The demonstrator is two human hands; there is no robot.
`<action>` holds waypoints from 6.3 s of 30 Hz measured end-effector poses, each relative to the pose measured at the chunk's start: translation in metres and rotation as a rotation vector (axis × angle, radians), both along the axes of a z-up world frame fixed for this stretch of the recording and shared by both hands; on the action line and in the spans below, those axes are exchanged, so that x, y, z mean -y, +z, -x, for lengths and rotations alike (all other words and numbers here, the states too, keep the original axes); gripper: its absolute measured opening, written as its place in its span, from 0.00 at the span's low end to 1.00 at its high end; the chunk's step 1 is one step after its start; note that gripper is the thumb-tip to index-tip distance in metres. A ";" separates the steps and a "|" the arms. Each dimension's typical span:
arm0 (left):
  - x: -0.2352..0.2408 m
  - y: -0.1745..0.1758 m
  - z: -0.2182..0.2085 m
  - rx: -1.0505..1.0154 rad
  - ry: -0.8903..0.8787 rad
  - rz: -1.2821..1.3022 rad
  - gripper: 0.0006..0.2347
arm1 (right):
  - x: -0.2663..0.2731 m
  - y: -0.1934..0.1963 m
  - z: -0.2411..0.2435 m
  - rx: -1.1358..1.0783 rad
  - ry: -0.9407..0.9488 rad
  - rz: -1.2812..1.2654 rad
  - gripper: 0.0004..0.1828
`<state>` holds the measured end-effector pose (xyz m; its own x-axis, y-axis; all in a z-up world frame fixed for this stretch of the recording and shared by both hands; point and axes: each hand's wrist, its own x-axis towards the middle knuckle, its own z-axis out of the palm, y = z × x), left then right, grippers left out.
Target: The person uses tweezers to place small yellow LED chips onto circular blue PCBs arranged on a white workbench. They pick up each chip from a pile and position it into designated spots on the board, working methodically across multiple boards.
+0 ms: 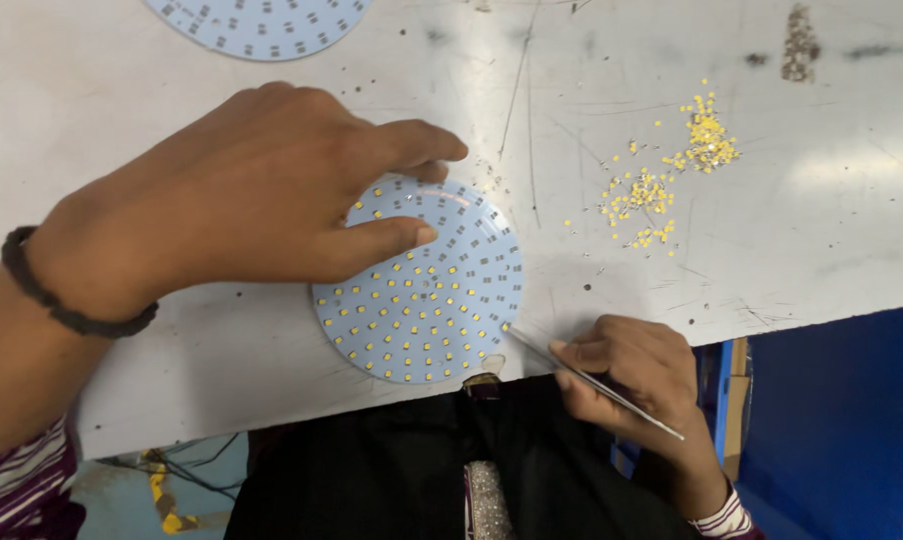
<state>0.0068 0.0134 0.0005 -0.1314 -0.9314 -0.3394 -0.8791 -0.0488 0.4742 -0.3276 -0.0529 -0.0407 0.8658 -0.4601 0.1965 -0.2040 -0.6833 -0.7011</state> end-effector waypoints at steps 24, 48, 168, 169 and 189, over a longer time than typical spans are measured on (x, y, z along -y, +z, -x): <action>0.012 -0.002 0.005 0.027 0.069 -0.139 0.27 | 0.024 -0.001 0.019 -0.042 -0.530 -0.047 0.07; 0.013 0.002 0.005 0.083 0.052 -0.232 0.26 | 0.026 -0.015 0.023 -0.005 -0.577 0.011 0.07; 0.016 -0.001 0.007 0.281 -0.010 -0.333 0.25 | 0.029 -0.018 0.047 0.001 -0.400 0.128 0.10; 0.016 -0.001 0.007 0.281 -0.010 -0.332 0.25 | 0.029 -0.019 0.047 0.002 -0.405 0.119 0.10; 0.014 0.000 0.007 0.239 0.015 -0.305 0.24 | 0.027 -0.019 0.046 0.016 -0.434 0.092 0.08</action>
<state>-0.0004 -0.0002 0.0008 -0.0025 -0.7839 -0.6209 -0.9611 -0.1697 0.2181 -0.3732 -0.0796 -0.0602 0.5928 -0.7603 0.2654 -0.4754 -0.5964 -0.6468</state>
